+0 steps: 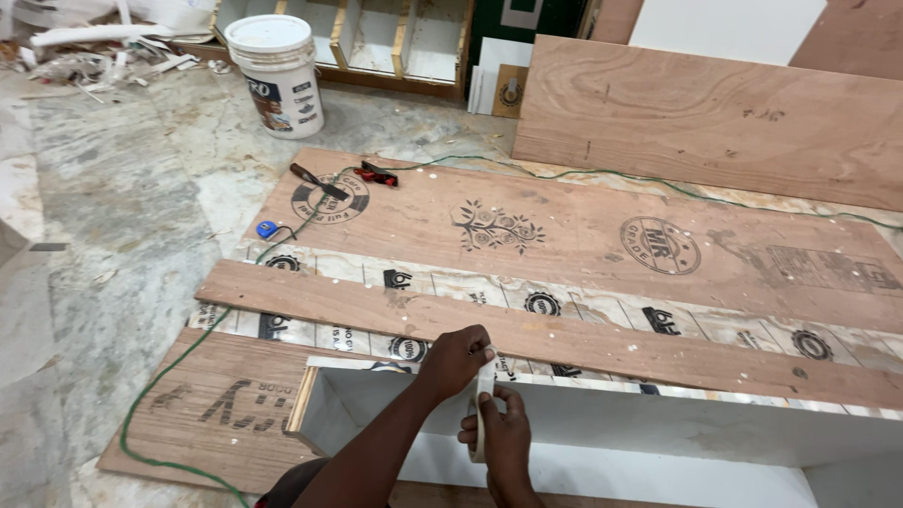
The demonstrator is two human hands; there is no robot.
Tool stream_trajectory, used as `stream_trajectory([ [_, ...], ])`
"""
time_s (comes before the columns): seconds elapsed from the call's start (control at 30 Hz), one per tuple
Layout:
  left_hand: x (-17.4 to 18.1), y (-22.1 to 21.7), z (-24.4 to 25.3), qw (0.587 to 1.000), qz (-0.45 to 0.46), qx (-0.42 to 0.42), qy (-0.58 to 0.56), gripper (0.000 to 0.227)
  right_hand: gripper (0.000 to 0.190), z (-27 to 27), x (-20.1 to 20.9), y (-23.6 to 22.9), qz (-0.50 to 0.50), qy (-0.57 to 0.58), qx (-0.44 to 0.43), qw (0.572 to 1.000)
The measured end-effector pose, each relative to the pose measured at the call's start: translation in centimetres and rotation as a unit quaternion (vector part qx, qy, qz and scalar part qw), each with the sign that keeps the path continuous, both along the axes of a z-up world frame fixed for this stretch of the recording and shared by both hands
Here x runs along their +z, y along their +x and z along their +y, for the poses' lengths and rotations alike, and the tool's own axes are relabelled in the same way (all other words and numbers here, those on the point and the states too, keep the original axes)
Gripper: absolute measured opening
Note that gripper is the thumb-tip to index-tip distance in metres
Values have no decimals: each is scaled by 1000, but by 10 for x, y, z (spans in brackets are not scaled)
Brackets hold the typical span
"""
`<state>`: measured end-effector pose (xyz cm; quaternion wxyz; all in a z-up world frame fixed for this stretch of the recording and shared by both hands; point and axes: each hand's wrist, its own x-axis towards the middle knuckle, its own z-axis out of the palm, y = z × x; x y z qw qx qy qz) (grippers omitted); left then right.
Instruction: The person applies masking tape along the edge of a wooden plank resting on a white cabinet frame. They then lift the plank and position it onto the cabinet, using a metal scraper to press the edge firmly into place.
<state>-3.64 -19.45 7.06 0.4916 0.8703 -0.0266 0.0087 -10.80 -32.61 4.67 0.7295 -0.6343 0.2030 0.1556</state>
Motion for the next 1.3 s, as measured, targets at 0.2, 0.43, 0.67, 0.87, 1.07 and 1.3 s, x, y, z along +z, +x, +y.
stream_trajectory([
  [0.2,3,-2,-1,999,24,4,31,21,28,-2,-9,2,14,22,6,1000],
  [0.43,2,1,1,999,27,-8,22,21,27,-2,-3,-2,22,34,6,999],
  [0.67,0,3,5,999,10,-34,5,21,28,-7,2,-7,9,29,9,999],
  [0.87,2,2,2,999,23,-23,22,21,28,-8,-1,-4,17,42,9,999],
  [1.07,5,4,2,999,18,-17,29,21,28,-7,3,-1,26,36,8,999],
  [1.3,6,3,-6,992,29,9,120,21,34,-6,-11,9,36,23,-1,999],
])
